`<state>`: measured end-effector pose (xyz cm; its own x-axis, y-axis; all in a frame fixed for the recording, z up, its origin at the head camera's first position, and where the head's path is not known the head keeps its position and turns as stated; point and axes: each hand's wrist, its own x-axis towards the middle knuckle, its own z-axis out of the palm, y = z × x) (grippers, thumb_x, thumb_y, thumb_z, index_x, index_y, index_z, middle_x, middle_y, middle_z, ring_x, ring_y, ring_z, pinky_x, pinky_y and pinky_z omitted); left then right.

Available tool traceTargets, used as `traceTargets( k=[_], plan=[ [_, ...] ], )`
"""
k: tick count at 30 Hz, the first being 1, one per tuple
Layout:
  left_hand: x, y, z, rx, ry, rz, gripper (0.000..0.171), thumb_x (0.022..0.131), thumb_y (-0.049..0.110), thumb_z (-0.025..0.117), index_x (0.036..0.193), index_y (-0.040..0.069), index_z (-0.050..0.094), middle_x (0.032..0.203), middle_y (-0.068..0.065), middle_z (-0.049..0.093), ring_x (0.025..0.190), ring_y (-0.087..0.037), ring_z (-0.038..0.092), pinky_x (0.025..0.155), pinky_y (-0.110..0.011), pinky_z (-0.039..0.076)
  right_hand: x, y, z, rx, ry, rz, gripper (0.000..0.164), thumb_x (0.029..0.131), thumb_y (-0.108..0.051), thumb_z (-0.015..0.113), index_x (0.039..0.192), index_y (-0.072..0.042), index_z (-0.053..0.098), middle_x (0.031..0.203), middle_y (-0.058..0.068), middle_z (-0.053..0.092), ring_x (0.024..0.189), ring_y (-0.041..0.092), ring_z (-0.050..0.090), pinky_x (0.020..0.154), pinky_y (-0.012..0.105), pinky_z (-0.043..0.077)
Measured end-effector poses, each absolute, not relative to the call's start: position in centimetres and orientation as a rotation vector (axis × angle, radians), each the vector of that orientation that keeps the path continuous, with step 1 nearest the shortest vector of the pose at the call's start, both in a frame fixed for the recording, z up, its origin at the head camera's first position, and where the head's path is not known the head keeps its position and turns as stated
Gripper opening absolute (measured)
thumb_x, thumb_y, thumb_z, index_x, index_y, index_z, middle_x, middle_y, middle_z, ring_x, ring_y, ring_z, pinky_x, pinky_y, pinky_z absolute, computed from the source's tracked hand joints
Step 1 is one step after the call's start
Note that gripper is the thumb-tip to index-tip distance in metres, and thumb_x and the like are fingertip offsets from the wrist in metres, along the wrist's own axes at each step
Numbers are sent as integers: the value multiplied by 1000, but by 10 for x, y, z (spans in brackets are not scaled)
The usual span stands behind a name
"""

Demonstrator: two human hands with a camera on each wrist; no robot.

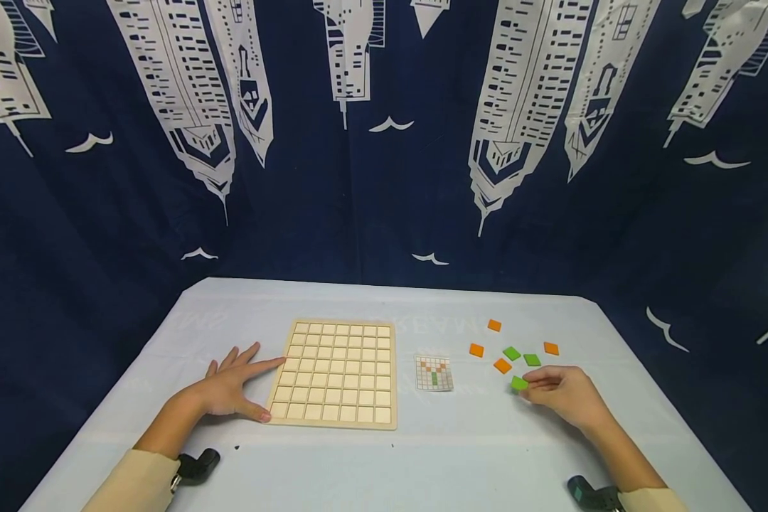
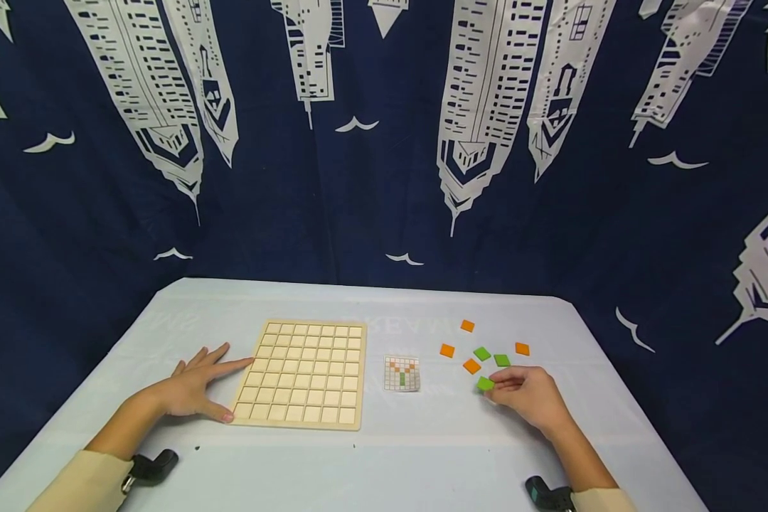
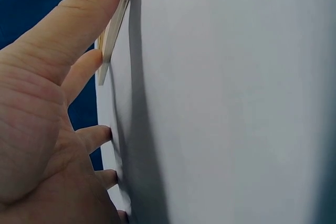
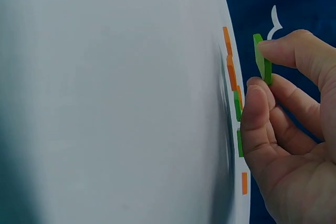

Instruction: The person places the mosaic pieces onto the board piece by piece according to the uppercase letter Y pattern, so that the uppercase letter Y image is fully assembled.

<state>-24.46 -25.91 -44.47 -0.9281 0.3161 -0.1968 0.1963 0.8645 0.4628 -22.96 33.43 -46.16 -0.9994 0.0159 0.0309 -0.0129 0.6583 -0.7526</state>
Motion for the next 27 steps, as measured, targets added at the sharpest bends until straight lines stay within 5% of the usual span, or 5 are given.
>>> traceTargets(
  k=[27],
  plan=[
    [-245,-261,-448,384,2759,662,115,58,55,94,157,26,43,168,-33,7,149,-66,-4,109,-86,-6,-225,301,-451,212,-2723,1592,35,79,-7,86,107,8,72,93,13,76,79,10,72,69,26,62]
  ],
)
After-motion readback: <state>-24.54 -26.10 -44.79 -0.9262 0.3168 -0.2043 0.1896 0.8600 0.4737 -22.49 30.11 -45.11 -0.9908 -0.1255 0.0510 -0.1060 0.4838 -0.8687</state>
